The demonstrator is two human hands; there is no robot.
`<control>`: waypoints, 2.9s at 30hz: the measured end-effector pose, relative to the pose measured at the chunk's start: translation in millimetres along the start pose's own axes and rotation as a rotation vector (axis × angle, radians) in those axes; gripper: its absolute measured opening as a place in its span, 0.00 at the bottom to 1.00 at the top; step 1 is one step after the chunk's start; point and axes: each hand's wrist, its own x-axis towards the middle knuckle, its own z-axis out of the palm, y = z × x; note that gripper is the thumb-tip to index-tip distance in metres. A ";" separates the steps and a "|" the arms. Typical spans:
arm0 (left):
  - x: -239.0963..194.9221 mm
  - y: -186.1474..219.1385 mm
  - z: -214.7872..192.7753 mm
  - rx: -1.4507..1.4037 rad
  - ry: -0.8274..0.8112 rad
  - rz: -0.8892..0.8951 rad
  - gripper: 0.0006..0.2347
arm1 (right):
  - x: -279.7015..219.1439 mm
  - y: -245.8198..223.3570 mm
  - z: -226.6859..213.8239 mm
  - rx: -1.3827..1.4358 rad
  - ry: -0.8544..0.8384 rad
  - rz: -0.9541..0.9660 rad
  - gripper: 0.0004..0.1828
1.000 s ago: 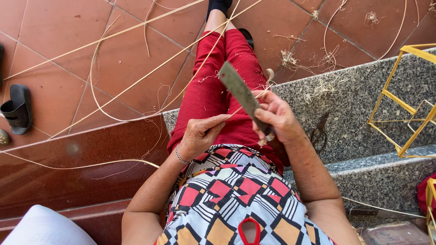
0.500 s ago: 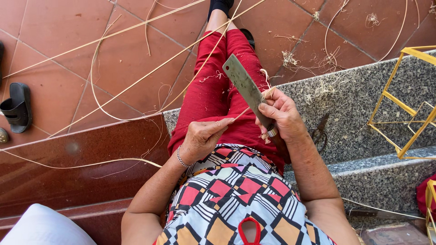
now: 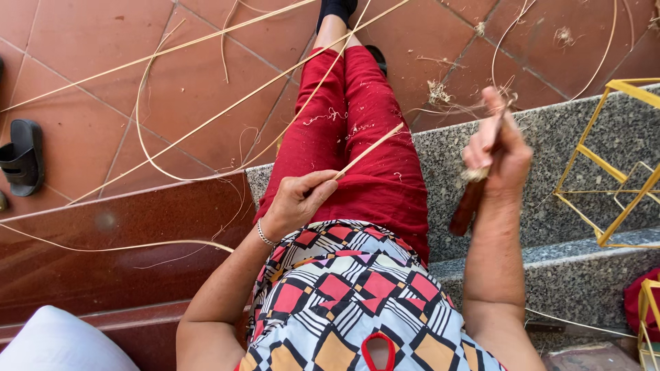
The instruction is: The person sits on a tiled floor and uses a large knife to shave thin strips from long bamboo rods. They repeatedly draw the knife along the rods to peel off fine shavings, occasionally pausing to adjust the rod or inspect the edge.
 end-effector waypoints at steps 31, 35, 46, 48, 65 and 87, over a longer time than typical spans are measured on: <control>-11.1 -16.8 -16.9 -0.012 -0.030 -0.233 0.06 | -5.3 51.1 92.3 -0.432 0.046 0.228 0.29; 2.3 -9.8 -7.7 0.057 0.000 -0.134 0.05 | -18.3 79.6 109.6 -0.428 -0.029 0.528 0.29; 2.4 0.5 -0.4 -0.020 -0.037 -0.084 0.08 | -28.1 115.6 107.2 -0.423 -0.061 0.661 0.18; 0.2 -0.1 -0.8 -0.042 -0.054 -0.107 0.08 | -28.4 114.5 104.6 -0.428 -0.029 0.637 0.16; -36.9 -3.5 -28.3 -0.262 -0.108 -0.316 0.08 | -9.8 81.2 85.5 -0.385 0.089 0.355 0.13; -66.8 0.2 -65.5 -0.189 -0.075 -0.315 0.07 | 1.8 32.5 65.5 -0.501 0.201 0.222 0.10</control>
